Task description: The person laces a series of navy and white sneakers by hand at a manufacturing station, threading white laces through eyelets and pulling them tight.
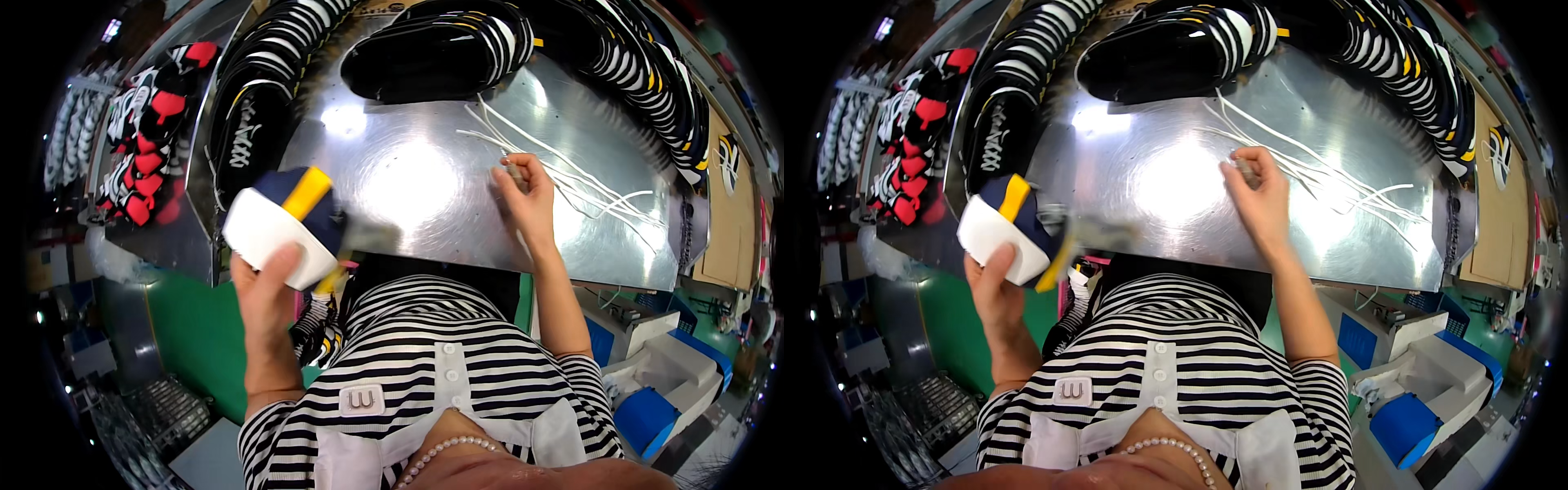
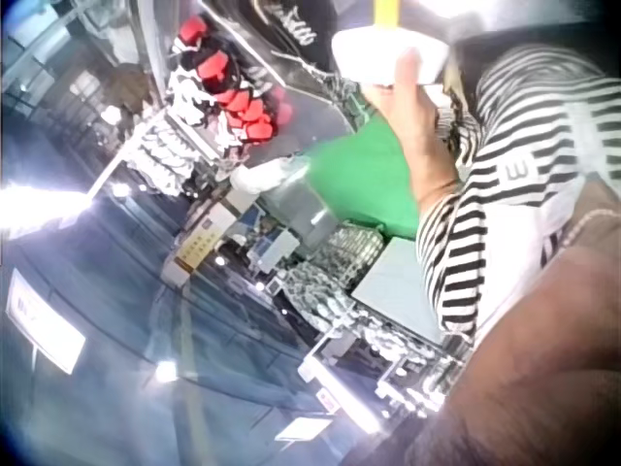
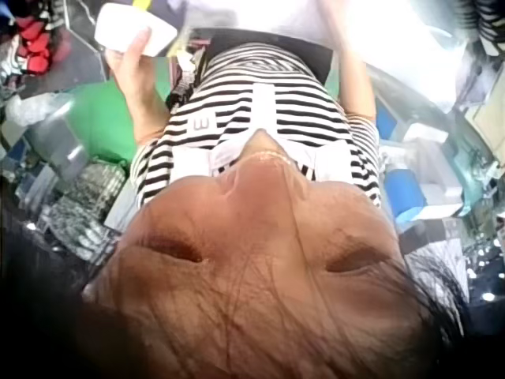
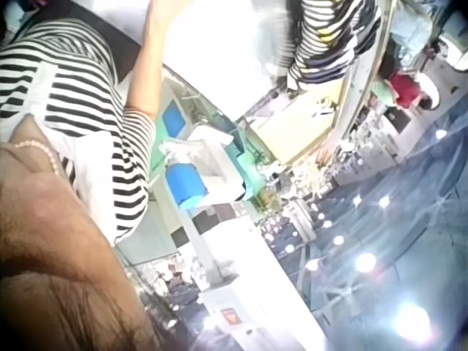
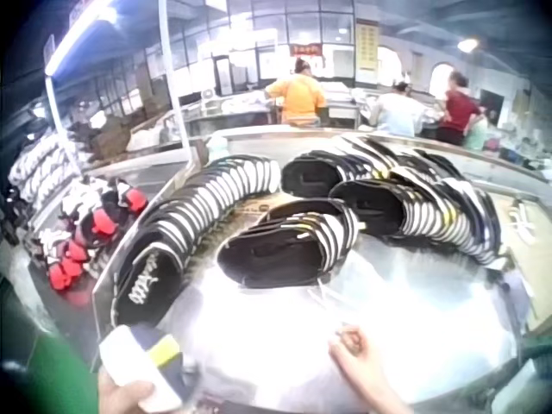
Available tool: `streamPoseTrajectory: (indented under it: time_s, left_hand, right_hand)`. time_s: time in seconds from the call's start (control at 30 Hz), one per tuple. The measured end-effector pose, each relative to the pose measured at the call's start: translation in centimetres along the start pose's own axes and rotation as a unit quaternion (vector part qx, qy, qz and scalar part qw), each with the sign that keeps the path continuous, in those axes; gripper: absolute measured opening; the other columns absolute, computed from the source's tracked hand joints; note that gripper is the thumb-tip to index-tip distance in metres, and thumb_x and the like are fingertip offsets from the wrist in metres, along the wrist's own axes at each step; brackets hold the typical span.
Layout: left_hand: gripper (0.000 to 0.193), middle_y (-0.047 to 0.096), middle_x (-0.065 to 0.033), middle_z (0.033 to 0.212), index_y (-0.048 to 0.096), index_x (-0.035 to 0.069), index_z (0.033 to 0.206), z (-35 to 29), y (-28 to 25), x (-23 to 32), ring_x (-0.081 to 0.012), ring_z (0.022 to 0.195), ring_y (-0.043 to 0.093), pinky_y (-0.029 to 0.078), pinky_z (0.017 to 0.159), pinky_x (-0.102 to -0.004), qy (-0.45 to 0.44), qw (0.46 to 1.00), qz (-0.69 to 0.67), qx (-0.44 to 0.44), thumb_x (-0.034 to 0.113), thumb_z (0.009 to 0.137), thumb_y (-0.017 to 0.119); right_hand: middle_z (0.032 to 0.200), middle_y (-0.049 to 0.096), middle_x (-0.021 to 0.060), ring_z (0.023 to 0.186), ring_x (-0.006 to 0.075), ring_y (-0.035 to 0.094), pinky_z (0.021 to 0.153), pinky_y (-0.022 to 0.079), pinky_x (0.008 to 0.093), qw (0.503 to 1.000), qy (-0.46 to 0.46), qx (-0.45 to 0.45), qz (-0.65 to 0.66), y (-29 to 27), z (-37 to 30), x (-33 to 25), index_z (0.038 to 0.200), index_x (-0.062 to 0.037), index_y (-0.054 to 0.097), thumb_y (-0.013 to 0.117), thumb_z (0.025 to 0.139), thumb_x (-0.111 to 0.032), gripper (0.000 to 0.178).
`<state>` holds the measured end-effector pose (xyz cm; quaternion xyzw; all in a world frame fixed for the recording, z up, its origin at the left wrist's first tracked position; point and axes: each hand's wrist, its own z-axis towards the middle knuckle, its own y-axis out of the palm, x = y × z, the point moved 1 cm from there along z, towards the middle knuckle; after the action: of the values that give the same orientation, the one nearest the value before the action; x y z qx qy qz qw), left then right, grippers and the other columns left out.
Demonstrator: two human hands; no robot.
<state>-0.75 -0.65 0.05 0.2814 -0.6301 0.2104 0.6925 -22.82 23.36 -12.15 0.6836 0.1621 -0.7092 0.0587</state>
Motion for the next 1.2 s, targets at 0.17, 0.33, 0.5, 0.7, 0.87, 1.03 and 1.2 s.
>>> streamPoseTrajectory:
  time_s: [0.17, 0.33, 0.5, 0.7, 0.87, 1.03, 1.2]
  left_hand:
    - [0.034, 0.063, -0.0117, 0.105, 0.057, -0.005, 0.114, 13.9, -6.2, -10.5, -0.0197, 0.094, 0.059, 0.045, 0.085, -0.0315, 0.068, 0.954, 0.268, 0.115, 0.022, 0.095, 0.063]
    - [0.059, 0.056, -0.0337, 0.117, 0.052, -0.011, 0.117, 29.5, -11.8, -12.7, -0.0495, 0.109, 0.053, 0.043, 0.092, -0.0483, 0.239, 0.814, 0.501, 0.171, 0.043, 0.094, 0.057]
    - [0.065, 0.053, -0.0343, 0.123, 0.048, -0.013, 0.126, 26.6, -9.7, -12.8, -0.051, 0.111, 0.052, 0.042, 0.096, -0.0493, 0.296, 0.739, 0.597, 0.099, 0.041, 0.092, 0.062]
    - [0.055, 0.045, -0.0271, 0.137, 0.042, -0.005, 0.138, 18.7, -5.8, -13.9, -0.0406, 0.126, 0.046, 0.039, 0.105, -0.042, 0.232, 0.852, 0.469, 0.022, 0.015, 0.091, 0.063]
    - [0.047, 0.054, -0.0193, 0.127, 0.051, -0.004, 0.129, 17.9, 3.2, -13.5, -0.0309, 0.113, 0.058, 0.049, 0.094, -0.0382, 0.285, 0.898, 0.331, 0.061, 0.017, 0.09, 0.066]
    - [0.023, 0.06, -0.0181, 0.078, 0.061, 0.004, 0.103, 23.1, 4.4, -14.4, -0.0274, 0.067, 0.056, 0.047, 0.068, -0.0358, 0.179, 0.907, 0.378, 0.053, 0.023, 0.091, 0.065]
    - [0.018, 0.059, -0.0103, 0.09, 0.06, 0.001, 0.102, 18.0, 5.5, -5.7, -0.0244, 0.08, 0.055, 0.045, 0.077, -0.0328, 0.398, 0.879, 0.216, 0.153, 0.01, 0.088, 0.064]
  right_hand:
    - [0.087, 0.066, 0.0096, 0.072, 0.0219, 0.064, 0.067, 0.049, 0.0302, 0.942, -0.188, 0.064, -0.27, -3.2, 5.7, -0.3, 0.103, -0.0036, 0.068, 0.071, 0.084, -0.013, 0.022]
    - [0.104, 0.062, 0.0096, 0.086, 0.0314, 0.064, 0.074, 0.05, 0.0392, 0.906, -0.177, 0.007, -0.384, 0.8, 10.2, 0.6, 0.098, -0.0039, 0.067, 0.069, 0.083, -0.016, 0.019]
    - [0.103, 0.061, 0.0099, 0.084, 0.0321, 0.063, 0.077, 0.049, 0.0399, 0.895, -0.146, -0.047, -0.419, -0.5, 10.6, 1.2, 0.095, -0.0052, 0.064, 0.068, 0.083, -0.018, 0.018]
    - [0.067, 0.053, -0.001, 0.059, 0.0071, 0.043, 0.054, 0.037, 0.0257, 0.977, -0.096, 0.019, -0.189, -1.6, 9.8, -0.1, 0.09, -0.0025, 0.061, 0.069, 0.086, -0.015, 0.015]
    - [0.081, 0.057, -0.002, 0.057, 0.0031, 0.04, 0.052, 0.032, 0.0185, 0.979, -0.029, -0.052, 0.193, -3.8, 6.8, -8.9, 0.103, -0.0021, 0.06, 0.067, 0.089, -0.008, 0.017]
    - [0.097, 0.061, 0.007, 0.053, 0.0012, 0.039, 0.049, 0.031, 0.0163, 0.899, -0.185, -0.124, 0.376, -8.8, -0.6, -19.3, 0.106, -0.0007, 0.057, 0.06, 0.091, -0.002, 0.015]
    - [0.083, 0.05, 0.0041, 0.046, 0.0017, 0.035, 0.042, 0.033, 0.0157, 0.837, -0.305, -0.123, 0.437, -14.7, -7.6, -20.2, 0.1, -0.0034, 0.053, 0.057, 0.096, -0.013, 0.011]
